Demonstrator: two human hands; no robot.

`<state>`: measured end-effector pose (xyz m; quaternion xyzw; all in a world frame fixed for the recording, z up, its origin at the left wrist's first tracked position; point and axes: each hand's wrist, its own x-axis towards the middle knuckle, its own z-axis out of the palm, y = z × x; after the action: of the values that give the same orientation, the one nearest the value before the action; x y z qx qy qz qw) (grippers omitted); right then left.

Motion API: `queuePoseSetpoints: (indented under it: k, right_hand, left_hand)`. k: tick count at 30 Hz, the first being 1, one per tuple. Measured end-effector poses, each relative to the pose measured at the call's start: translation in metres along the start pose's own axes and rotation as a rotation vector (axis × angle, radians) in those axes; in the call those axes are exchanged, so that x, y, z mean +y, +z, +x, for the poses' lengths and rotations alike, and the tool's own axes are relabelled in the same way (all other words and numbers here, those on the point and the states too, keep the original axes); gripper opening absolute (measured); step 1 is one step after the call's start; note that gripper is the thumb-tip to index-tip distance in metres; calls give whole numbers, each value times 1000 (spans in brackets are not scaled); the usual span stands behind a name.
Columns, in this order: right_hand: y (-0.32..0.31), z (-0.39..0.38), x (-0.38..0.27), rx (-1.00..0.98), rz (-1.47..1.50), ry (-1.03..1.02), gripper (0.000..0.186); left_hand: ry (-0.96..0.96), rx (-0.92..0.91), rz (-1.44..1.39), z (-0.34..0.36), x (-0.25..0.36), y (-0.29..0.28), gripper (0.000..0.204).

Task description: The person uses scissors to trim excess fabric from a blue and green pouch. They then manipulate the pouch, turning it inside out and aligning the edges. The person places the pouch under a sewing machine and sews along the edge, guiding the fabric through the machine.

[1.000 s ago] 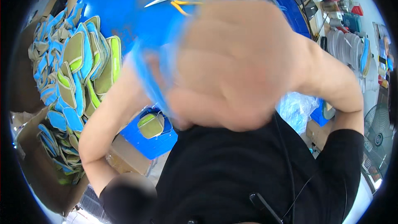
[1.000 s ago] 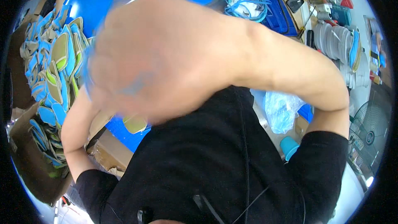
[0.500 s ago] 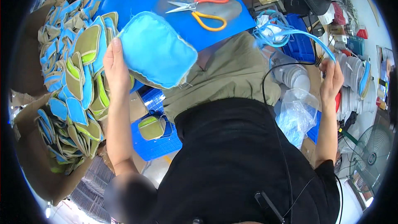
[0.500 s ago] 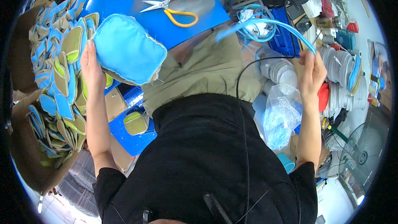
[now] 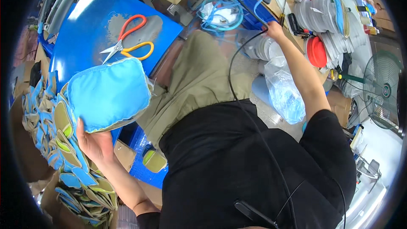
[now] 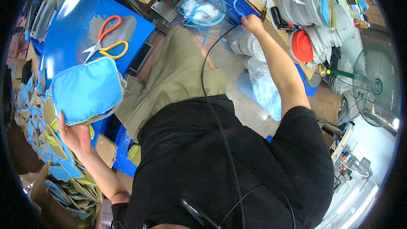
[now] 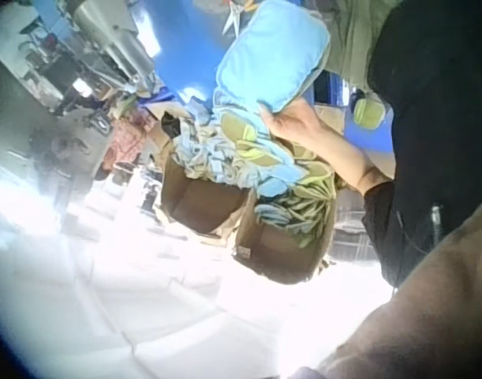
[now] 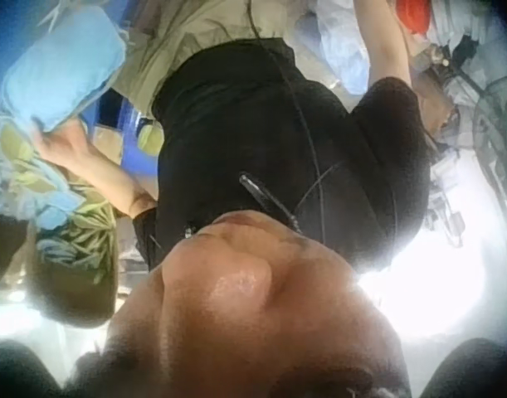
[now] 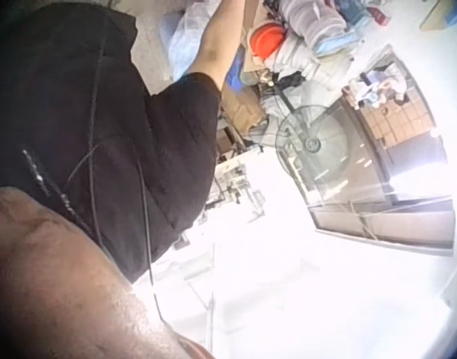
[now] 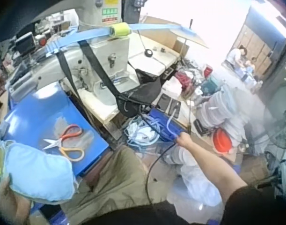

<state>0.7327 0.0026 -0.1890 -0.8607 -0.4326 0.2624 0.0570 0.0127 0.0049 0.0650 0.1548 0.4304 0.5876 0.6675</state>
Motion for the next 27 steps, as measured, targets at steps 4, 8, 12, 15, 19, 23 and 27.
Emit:
queuePoseSetpoints:
  k: [4, 8, 12, 15, 19, 23, 27]
  right_hand:
    - [24, 75, -31, -105, -75, -122, 51]
    - [46, 94, -62, -214, -265, -231, 52]
    - [74, 107, -67, -246, -248, -308, 71]
    - [77, 97, -93, -270, -158, -312, 68]
    - [80, 113, -62, -75, 1043, 24, 31]
    - [33, 41, -44, -159, 1350, 291, 51]
    - [-11, -5, -1, 224, 1180, 197, 57]
  left_hand:
    - [-28, -34, -52, -13, 0, 9, 48]
    - [33, -12, -50, -28, -7, 14, 46]
    - [37, 109, 53, -37, -24, 15, 55]
    - [76, 48, 235, -38, -41, 17, 43]
    - [88, 40, 375, -19, -70, 60, 33]
    - [39, -90, 362, -9, -78, 99, 24]
    - [-1, -229, 425, 1, -82, 103, 26]
